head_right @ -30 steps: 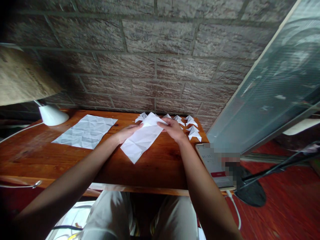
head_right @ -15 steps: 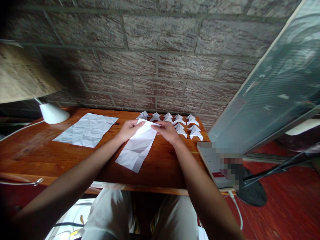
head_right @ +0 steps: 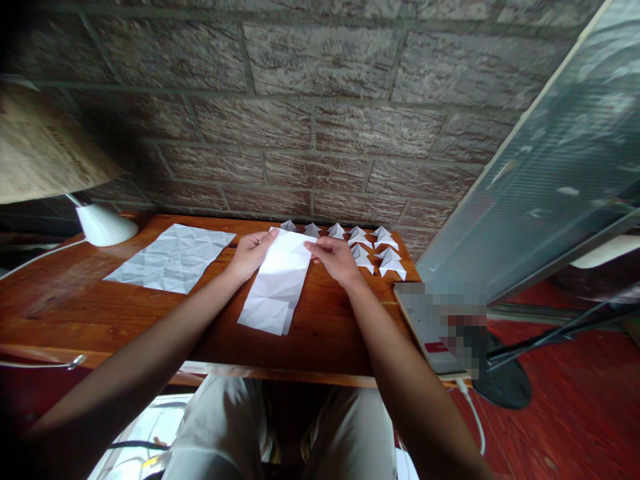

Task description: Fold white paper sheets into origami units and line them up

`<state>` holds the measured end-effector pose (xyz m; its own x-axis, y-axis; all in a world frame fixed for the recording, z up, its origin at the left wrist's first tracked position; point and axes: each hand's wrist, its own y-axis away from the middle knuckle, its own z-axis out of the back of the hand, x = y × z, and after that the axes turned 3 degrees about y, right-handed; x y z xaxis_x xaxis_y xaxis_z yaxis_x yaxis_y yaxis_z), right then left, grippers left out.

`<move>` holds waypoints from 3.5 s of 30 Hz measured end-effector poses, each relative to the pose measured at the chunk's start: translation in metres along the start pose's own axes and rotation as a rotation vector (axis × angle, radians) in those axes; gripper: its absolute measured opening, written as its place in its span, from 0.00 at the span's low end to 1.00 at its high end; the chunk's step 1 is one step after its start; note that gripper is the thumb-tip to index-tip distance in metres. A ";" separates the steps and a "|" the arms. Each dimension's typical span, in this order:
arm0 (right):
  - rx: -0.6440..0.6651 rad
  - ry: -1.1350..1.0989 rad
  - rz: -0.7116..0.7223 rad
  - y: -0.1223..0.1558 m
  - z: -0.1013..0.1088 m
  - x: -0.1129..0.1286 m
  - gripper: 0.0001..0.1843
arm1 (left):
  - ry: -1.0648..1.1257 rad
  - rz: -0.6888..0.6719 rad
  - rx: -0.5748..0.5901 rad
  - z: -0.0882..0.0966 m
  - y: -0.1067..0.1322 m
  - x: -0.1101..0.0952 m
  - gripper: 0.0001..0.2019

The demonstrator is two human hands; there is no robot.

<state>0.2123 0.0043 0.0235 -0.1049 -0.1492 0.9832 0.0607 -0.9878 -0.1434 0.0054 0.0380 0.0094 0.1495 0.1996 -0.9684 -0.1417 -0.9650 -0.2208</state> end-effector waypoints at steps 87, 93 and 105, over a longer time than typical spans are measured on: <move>-0.374 -0.084 0.055 -0.014 0.013 -0.014 0.24 | 0.021 0.307 0.308 -0.001 0.001 0.005 0.27; -0.373 -0.052 0.062 -0.015 0.014 -0.017 0.25 | 0.069 0.290 0.284 -0.001 0.001 0.007 0.24; -0.252 -0.006 0.058 -0.016 0.009 -0.026 0.23 | 0.134 0.331 0.306 0.000 0.000 0.016 0.22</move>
<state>0.2230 0.0241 0.0010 -0.1023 -0.2061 0.9732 -0.1827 -0.9578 -0.2221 0.0079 0.0415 -0.0057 0.1693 -0.1538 -0.9735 -0.4819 -0.8745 0.0544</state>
